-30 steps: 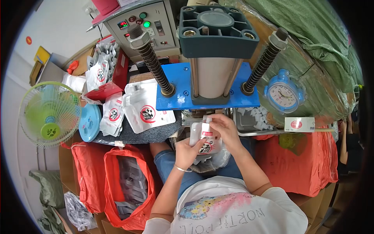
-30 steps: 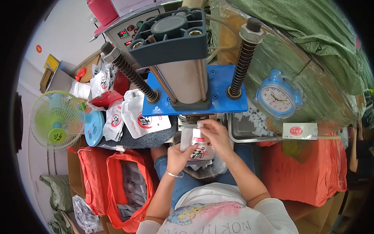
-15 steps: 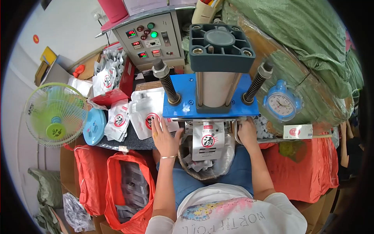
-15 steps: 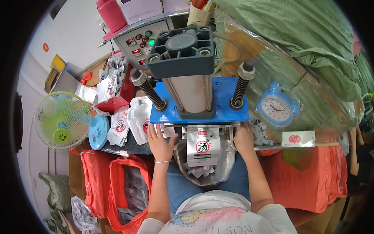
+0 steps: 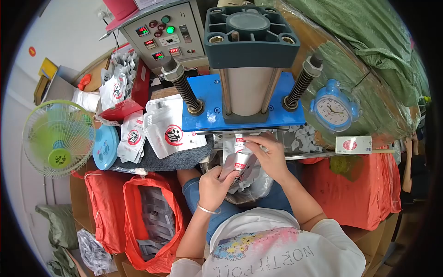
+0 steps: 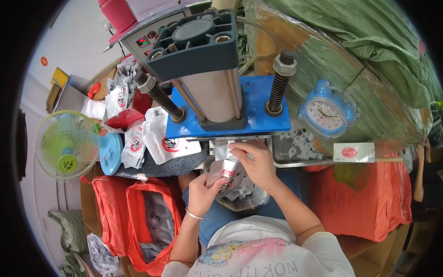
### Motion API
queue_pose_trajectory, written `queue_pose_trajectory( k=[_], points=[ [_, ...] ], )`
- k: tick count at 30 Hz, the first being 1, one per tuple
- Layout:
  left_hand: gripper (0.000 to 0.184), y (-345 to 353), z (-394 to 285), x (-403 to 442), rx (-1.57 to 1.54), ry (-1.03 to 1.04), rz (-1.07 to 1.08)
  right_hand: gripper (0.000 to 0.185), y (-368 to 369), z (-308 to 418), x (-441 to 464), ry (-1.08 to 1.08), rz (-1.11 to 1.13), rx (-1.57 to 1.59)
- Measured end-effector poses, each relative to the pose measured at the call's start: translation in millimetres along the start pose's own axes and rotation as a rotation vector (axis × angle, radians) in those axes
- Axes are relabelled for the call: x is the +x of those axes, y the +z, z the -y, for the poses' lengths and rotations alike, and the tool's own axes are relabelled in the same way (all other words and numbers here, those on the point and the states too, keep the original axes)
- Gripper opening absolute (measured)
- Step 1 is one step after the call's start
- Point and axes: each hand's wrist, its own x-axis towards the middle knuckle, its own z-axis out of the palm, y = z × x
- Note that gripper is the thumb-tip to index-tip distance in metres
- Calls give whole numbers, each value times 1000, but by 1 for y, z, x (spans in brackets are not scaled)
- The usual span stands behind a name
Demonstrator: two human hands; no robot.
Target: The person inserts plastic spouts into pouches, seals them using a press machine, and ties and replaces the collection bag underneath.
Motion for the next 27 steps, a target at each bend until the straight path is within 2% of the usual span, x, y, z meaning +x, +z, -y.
queue_pose_trajectory(
  k=[1, 3, 6, 7, 8, 10, 12, 13, 15, 17, 18, 19, 21, 22, 23, 25, 26, 27],
  points=[
    [28, 4, 4, 1, -80, -45, 26, 15, 4, -1, -2, 1, 4, -1],
    [28, 16, 15, 4, -96, -70, 22, 18, 19, -11, -10, 219, 24, 171],
    [29, 32, 26, 11, -120, -99, 10, 21, 28, -35, -21, 168, -69, 36],
    [30, 39, 37, 16, -227, -144, 56, 23, 24, -38, -22, 149, -109, -5],
    [30, 44, 46, 19, -333, -189, 99, 23, 11, -37, -23, 104, -98, -227],
    [30, 39, 43, 48, -336, -258, 82, 20, -18, -36, -18, 6, -220, -547],
    [30, 49, 58, 69, -429, -350, 127, 15, -55, -35, -8, 384, -38, -874],
    [30, 58, 67, 69, -384, -257, 75, 15, -69, -46, -10, 371, -46, -881],
    [32, 64, 65, 66, -384, -112, -20, 19, -83, -75, -21, 458, 211, -1014],
    [32, 27, 35, 74, 327, -156, 109, 21, -65, -82, -30, 235, 26, -908],
    [41, 17, 37, 71, 276, -41, -178, 21, -57, -91, -28, 112, -87, -781],
    [59, 1, 33, 72, 492, -8, -414, 21, -53, -93, -24, 115, -84, -770],
    [78, -18, 67, 74, 780, 227, -519, 22, -48, -96, -17, 363, -196, -471],
    [80, -11, 80, 65, 752, 194, -432, 23, -52, -96, -16, 449, -198, -304],
    [82, -2, 89, 47, 720, 161, -345, 23, -53, -97, -15, 449, -206, -301],
    [54, -4, 85, 18, 715, 167, -250, 21, -52, -98, -19, 482, -339, 226],
    [43, -7, 93, 9, 659, 168, -210, 21, -50, -93, -24, 491, -342, 225],
    [17, -18, 71, 6, 617, 249, -337, 23, -44, -78, -28, 517, -290, 338]
  ],
)
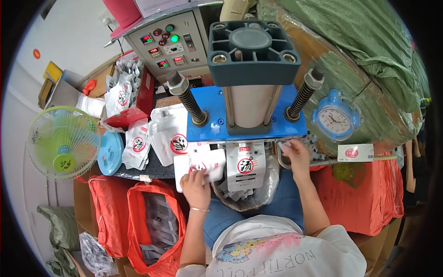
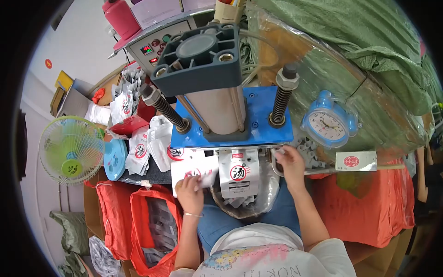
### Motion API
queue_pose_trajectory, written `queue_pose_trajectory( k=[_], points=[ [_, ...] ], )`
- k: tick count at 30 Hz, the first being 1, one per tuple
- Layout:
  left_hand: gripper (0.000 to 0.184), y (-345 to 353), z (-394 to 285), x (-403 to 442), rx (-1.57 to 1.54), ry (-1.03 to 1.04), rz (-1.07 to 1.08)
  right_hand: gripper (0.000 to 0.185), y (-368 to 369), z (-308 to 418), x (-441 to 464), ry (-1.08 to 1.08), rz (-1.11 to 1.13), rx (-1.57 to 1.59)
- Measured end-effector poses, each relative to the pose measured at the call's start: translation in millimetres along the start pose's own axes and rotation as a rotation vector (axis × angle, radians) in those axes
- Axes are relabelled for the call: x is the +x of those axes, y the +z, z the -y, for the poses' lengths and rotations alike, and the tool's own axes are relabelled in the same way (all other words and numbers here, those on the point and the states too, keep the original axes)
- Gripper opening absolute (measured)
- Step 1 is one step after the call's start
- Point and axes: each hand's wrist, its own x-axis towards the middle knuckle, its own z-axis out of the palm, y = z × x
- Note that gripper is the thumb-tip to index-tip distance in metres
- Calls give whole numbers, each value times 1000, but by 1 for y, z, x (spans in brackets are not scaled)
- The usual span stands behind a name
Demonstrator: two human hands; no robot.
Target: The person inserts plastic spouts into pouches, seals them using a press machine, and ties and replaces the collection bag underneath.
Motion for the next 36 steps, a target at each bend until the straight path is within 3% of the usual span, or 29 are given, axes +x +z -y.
queue_pose_trajectory(
  k=[2, 3, 4, 7, 9, 11, 12, 15, 16, 18, 20, 21, 24, 25, 28, 30, 31, 33, 34, 36],
  points=[
    [9, -37, -24, 18, -173, -158, 89, 27, 16, 14, -22, 4, 164, 31],
    [18, -51, -41, 26, -300, -118, 35, 27, 28, 19, -29, -24, 233, 61],
    [20, -52, -47, 23, -381, -139, 125, 27, 39, 25, -34, -53, 298, 91],
    [28, -51, -68, 22, -505, -146, 265, 27, 55, 56, -36, -267, 379, -130],
    [27, -42, -73, 20, -533, -237, 391, 26, 60, 57, -30, -290, 406, -198],
    [27, -19, -67, 10, -638, -283, 377, 25, 68, 50, -26, -120, 511, -181],
    [27, -9, -65, 7, -739, -326, 361, 25, 74, 29, -25, -10, 467, 22],
    [26, 1, -70, 8, -793, -411, 480, 27, 73, 5, -22, 112, 385, 116],
    [28, 13, -64, 6, -850, -398, 499, 27, 66, 8, -22, 7, 369, -56],
    [29, 33, -52, 20, -868, -445, 468, 22, 50, 19, -19, -170, 133, -395],
    [26, 51, -49, 37, -1032, -522, 435, 20, 23, 23, 3, -548, -122, -963],
    [26, 68, -45, 39, -1048, -537, 449, 19, 11, 21, 9, -516, -109, -1074],
    [34, 79, -47, 34, -909, -458, 387, 18, -6, -7, 28, -534, -105, -1265],
    [40, 58, -47, 48, -456, -310, 485, 17, -5, -12, 29, -574, -104, -1248],
    [61, 7, -43, 71, -148, -288, 94, 23, 1, -7, 28, -503, -30, -1237],
    [73, 17, -5, 64, 237, -75, -119, 26, 6, 0, 27, -605, -55, -1360],
    [80, 33, 10, 47, 62, -88, -41, 26, 6, 0, 26, -596, -60, -1353],
    [77, 38, 4, 9, 152, -76, 119, 29, 3, 0, 26, -691, -65, -1262],
    [60, 31, -3, -4, 116, -43, 131, 29, 2, 5, 26, -684, -68, -1261],
    [38, 20, 5, -17, 123, 0, 119, 37, -2, 16, 17, -524, -100, -924]
  ],
)
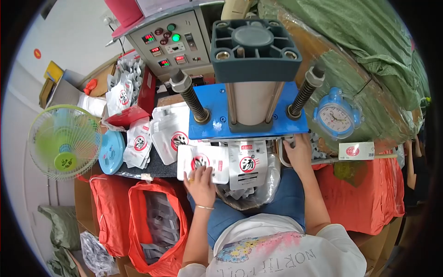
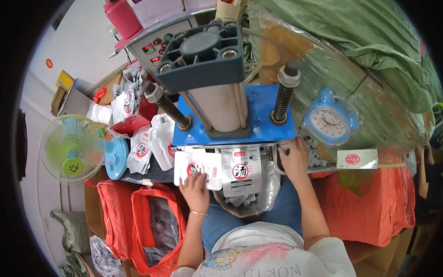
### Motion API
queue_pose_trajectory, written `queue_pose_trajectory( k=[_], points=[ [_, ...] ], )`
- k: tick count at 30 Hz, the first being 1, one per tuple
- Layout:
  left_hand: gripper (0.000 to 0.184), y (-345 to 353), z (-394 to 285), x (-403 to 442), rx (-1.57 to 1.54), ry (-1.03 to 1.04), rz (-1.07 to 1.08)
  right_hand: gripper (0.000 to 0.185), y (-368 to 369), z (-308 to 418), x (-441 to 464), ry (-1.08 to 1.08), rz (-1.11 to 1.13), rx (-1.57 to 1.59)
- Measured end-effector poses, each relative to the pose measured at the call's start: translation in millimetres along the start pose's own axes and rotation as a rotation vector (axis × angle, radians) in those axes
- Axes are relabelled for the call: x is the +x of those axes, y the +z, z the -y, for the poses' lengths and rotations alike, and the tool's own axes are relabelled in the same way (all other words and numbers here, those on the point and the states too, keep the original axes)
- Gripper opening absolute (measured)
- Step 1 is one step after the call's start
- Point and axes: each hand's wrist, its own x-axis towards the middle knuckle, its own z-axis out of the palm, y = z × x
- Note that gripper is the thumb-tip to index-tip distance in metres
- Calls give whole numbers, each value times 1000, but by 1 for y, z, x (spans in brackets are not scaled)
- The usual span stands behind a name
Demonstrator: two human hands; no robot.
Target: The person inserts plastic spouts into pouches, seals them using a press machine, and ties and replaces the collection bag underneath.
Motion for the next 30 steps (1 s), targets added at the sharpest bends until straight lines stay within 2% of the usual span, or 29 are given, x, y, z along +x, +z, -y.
queue_pose_trajectory(
  k=[1, 2, 3, 4, 5, 6, 7, 9, 11, 12, 14, 15, 17, 18, 19, 21, 22, 23, 24, 26, 27, 29, 30],
  points=[
    [16, -16, -2, 6, -122, -39, -110, 32, -6, -1, -3, 130, 48, 199],
    [13, -35, -7, 11, -215, -128, -69, 32, -4, -4, -9, 131, 59, 196],
    [10, -56, -16, 18, -307, -217, -32, 27, -1, -8, -16, 291, 149, 488],
    [5, -73, -26, 25, -345, -140, -59, 22, 0, -11, -20, 452, 234, 779],
    [7, -83, -38, 27, -449, -101, -57, 15, -6, 12, -22, 515, 266, 874],
    [9, -87, -48, 27, -554, -62, -53, 16, -9, 31, -23, 339, 258, 887],
    [14, -83, -53, 23, -588, -68, 74, 18, -12, 47, -25, 165, 248, 896],
    [17, -68, -62, 18, -640, -111, 159, 16, -18, 70, -16, 143, 264, 909],
    [24, -56, -69, 15, -726, -206, 263, 14, -20, 83, -4, -35, 346, 817],
    [24, -44, -71, 11, -726, -206, 265, 14, -13, 86, -6, -33, 345, 816],
    [26, -21, -74, 3, -984, -340, 303, 11, 10, 86, -8, -59, 402, 716],
    [24, -20, -77, 3, -1007, -383, 360, 10, 16, 91, -11, 24, 368, 746],
    [24, -12, -83, 2, -1077, -418, 337, 9, 36, 80, -19, 111, 296, 806],
    [24, -6, -82, 1, -1149, -443, 327, 18, 39, 79, -20, 133, 286, 847],
    [23, 1, -76, 0, -1102, -481, 434, 18, 39, 76, -21, 135, 285, 846],
    [23, 9, -65, 7, -1171, -479, 471, 23, 32, 73, -19, 214, 312, 806],
    [22, 9, -63, 16, -1236, -479, 501, 29, 26, 64, -17, 136, 294, 640],
    [22, 9, -63, 27, -1331, -477, 417, 29, 21, 54, -13, 18, 163, 464],
    [22, 18, -58, 38, -1266, -483, 424, 29, 16, 43, -9, -103, 36, 289],
    [23, 22, -57, 59, -1185, -528, 450, 27, -3, 19, 0, -17, 79, -84],
    [24, 28, -60, 57, -1231, -492, 400, 27, -7, 6, 1, -25, 74, -85],
    [27, 43, -62, 53, -1279, -452, 347, 28, -7, -16, -2, -50, 203, -376],
    [30, 40, -62, 56, -1145, -380, 327, 28, -3, -16, -3, -51, 190, -376]
  ],
)
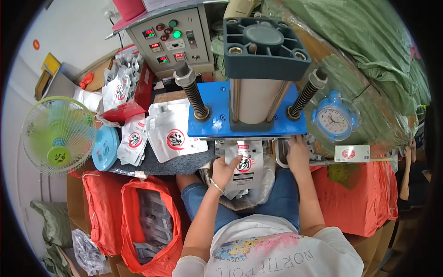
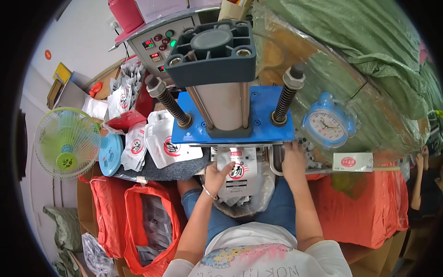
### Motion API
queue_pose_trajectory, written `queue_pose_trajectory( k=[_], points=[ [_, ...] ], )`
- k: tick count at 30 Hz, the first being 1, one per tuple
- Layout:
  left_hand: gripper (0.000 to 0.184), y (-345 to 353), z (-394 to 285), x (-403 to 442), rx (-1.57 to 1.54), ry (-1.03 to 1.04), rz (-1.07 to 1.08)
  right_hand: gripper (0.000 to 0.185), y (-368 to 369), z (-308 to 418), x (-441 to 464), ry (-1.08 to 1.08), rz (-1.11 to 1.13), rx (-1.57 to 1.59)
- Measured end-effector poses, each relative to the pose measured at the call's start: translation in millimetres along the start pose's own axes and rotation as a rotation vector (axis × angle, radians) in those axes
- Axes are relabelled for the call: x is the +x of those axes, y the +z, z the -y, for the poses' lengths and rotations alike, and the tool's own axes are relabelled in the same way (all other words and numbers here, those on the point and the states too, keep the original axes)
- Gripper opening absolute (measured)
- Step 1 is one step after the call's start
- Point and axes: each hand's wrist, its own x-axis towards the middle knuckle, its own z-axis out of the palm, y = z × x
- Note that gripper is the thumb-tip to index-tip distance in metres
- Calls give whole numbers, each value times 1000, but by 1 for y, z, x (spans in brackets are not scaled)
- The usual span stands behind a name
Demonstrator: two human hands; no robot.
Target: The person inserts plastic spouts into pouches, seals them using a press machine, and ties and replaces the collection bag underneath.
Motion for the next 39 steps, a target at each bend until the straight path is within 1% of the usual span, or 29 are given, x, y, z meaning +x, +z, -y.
queue_pose_trajectory(
  k=[1, 2, 4, 5, 7, 8, 10, 11, 12, 13, 14, 15, 17, 18, 19, 20, 22, 24, 25, 26, 27, 28, 30, 32, 33, 35, 36, 37, 39],
  points=[
    [33, -7, -10, -1, 144, 51, -17, 30, 5, 5, -1, 30, -17, 103],
    [41, -20, -22, 5, 516, -71, 34, 32, 10, 8, -1, 57, -32, 209],
    [52, -38, -53, -1, 738, 266, -424, 36, 12, 12, 5, 49, -78, 233],
    [65, -52, -39, 5, 983, 401, -629, 34, 12, 14, 8, 52, -61, 293],
    [70, -70, -9, 4, 1053, 504, -551, 33, 13, 12, 8, 55, -50, 354],
    [68, -65, 2, -10, 1031, 372, -469, 29, 15, 9, 6, 77, -129, 434],
    [51, -60, 12, -43, 1077, 345, -321, 24, 14, 10, 0, 110, -201, 515],
    [35, -65, 21, -49, 1088, 407, -368, 20, 8, 12, -5, 264, -114, 840],
    [17, -67, -4, -59, 1041, 421, -401, 15, 3, 16, -10, 421, -22, 1160],
    [12, -67, -31, -66, 919, 369, -368, 15, 2, 26, -18, 427, -22, 1374],
    [7, -67, -53, -70, 798, 314, -337, 16, -7, 39, -21, 372, 68, 1361],
    [12, -63, -63, -72, 758, 422, -330, 17, -17, 54, -24, 319, 156, 1346],
    [17, -49, -86, -80, 591, 344, -151, 19, -31, 83, -26, 163, 113, 1333],
    [22, -43, -89, -81, 616, 274, -100, 20, -39, 92, -20, 83, 106, 1295],
    [22, -39, -87, -79, 613, 274, -93, 20, -46, 98, -14, -48, 51, 1222],
    [25, -35, -83, -78, 529, 210, -70, 20, -45, 97, -9, -43, 51, 1219],
    [28, -28, -68, -73, 444, 145, -52, 18, -38, 98, -2, -193, 166, 1063],
    [31, -23, -48, -68, 286, 111, -64, 17, -21, 102, -6, -186, 178, 1111],
    [31, -21, -42, -66, 286, 113, -69, 18, -15, 103, -9, -28, 241, 1165],
    [28, -19, -38, -63, 287, 19, -14, 20, -7, 104, -12, 133, 303, 1214],
    [26, -18, -37, -60, 286, -77, 45, 22, 1, 102, -15, 130, 238, 1226],
    [24, -17, -42, -57, 211, -110, 104, 22, 6, 96, -18, 97, 136, 1089],
    [24, -15, -32, -40, 3, -35, 29, 25, 4, 79, -16, 31, -38, 878],
    [24, -15, -18, -8, -60, -72, 19, 19, -1, 51, 0, -40, -258, 464],
    [24, -14, -12, 4, -126, -102, 13, 18, -1, 37, 7, -6, -184, 326],
    [27, -5, 5, 7, -90, -21, 25, 18, 12, 17, 16, -10, -71, 90],
    [30, -2, 12, 10, -78, 45, -7, 18, 19, 14, 17, -12, -95, 88],
    [37, -12, -12, 8, 296, 21, -10, 19, 25, 15, 15, -58, -151, 142],
    [46, -31, -36, 7, 695, 86, -184, 18, 29, 14, 14, -71, -168, 186]
  ],
)
